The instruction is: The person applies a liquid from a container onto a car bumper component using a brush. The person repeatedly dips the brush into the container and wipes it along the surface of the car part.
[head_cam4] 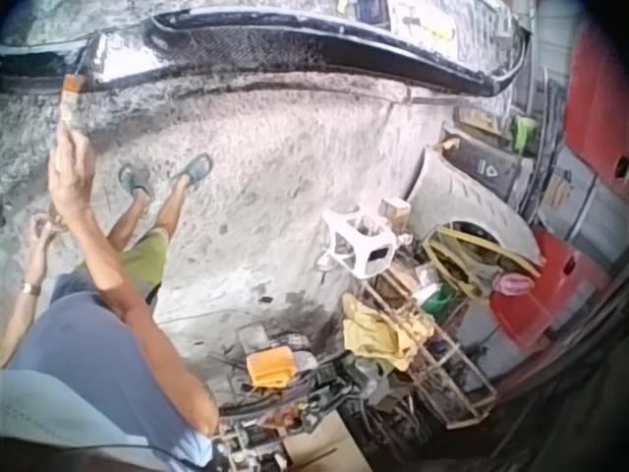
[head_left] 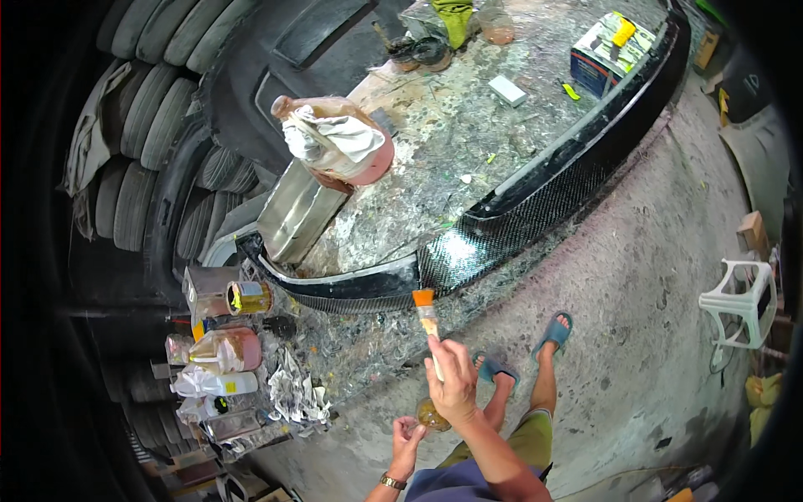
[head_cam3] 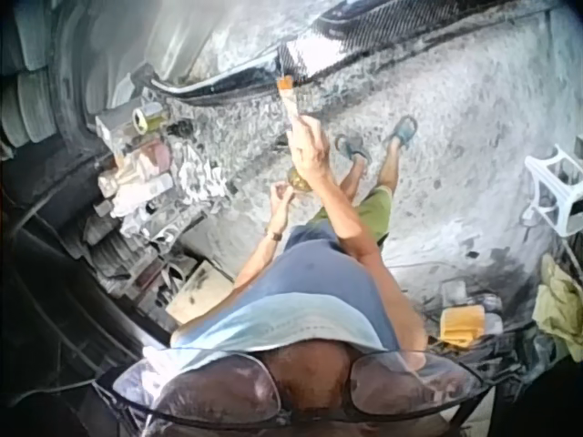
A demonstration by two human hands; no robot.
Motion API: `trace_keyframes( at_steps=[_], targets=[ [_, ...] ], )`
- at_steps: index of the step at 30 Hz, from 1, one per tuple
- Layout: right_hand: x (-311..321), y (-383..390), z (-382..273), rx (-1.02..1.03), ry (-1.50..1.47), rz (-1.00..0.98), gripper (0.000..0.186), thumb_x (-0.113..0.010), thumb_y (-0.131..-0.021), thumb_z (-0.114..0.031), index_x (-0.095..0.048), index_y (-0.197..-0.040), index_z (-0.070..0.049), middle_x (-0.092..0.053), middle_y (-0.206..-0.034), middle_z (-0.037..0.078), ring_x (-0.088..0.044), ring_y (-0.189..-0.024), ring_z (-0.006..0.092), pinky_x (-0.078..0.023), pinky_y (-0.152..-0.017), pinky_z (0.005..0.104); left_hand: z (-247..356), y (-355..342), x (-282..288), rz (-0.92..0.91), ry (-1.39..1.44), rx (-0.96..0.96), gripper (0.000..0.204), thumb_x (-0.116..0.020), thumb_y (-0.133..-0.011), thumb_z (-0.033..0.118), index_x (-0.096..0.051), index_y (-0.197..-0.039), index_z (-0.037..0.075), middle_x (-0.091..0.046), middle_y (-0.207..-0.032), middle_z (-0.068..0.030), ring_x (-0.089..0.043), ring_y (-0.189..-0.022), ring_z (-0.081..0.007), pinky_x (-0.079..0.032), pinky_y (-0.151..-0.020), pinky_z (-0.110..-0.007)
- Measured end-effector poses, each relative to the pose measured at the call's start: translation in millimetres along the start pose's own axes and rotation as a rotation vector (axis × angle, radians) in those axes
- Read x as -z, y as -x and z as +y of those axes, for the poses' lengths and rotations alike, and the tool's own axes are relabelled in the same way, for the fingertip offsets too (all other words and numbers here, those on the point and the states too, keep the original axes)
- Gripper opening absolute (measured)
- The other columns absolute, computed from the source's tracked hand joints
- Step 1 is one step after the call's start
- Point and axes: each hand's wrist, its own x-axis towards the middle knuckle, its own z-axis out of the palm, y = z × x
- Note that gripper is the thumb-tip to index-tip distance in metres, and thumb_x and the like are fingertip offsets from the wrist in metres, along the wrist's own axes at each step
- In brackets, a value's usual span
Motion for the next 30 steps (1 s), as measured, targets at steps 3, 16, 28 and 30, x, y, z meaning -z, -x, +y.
trace_keyframes(
  at_steps=[3,16,28,30],
  targets=[
    [4.1,-3.1,-7.1,-0.046,-0.188,0.017,0.042,-0.069,-0.081,-0.003,-0.061,-0.123,-0.006,-0.057,-0.100,0.013,-0.060,-0.085,0.0323,-0.050,-0.075,0.0375,-1.0,-0.8,2.2,0.013,0.011,-0.003,0.034,-0.063,-0.093,0.020,-0.041,-0.118,0.010,-0.051,-0.114,-0.0035,-0.052,-0.101,-0.0126,-0.049,-0.087,-0.034],
    [81.8,-7.0,46.9,-0.486,-0.721,0.345,0.029,-0.053,-0.099,-0.013,-0.059,-0.126,-0.004,-0.058,-0.096,0.004,-0.046,-0.068,0.0042,-0.039,-0.057,0.0186,12.3,-5.7,-12.1,-0.035,-0.072,0.031,0.035,-0.063,-0.094,0.019,-0.041,-0.118,0.008,-0.050,-0.118,-0.0079,-0.052,-0.107,-0.0158,-0.051,-0.088,-0.035],
    [37.6,2.7,34.8,-0.580,-0.757,0.275,0.031,-0.050,-0.101,-0.017,-0.055,-0.128,-0.003,-0.056,-0.098,0.004,-0.046,-0.069,0.0043,-0.041,-0.061,0.0187,14.7,-24.5,-57.3,-0.142,-0.223,0.005,0.038,-0.067,-0.091,0.016,-0.042,-0.119,0.006,-0.049,-0.118,-0.0066,-0.051,-0.108,-0.0149,-0.046,-0.095,-0.033],
    [34.3,-0.4,26.1,-0.539,-0.750,0.248,0.030,-0.052,-0.100,-0.015,-0.055,-0.127,-0.003,-0.055,-0.101,0.005,-0.049,-0.076,0.0071,-0.045,-0.068,0.0219,-0.8,-31.4,-42.9,-0.180,-0.324,0.017,0.046,-0.068,-0.090,0.017,-0.041,-0.126,0.006,-0.049,-0.124,-0.0049,-0.049,-0.113,-0.0134,-0.040,-0.100,-0.029]
  ],
)
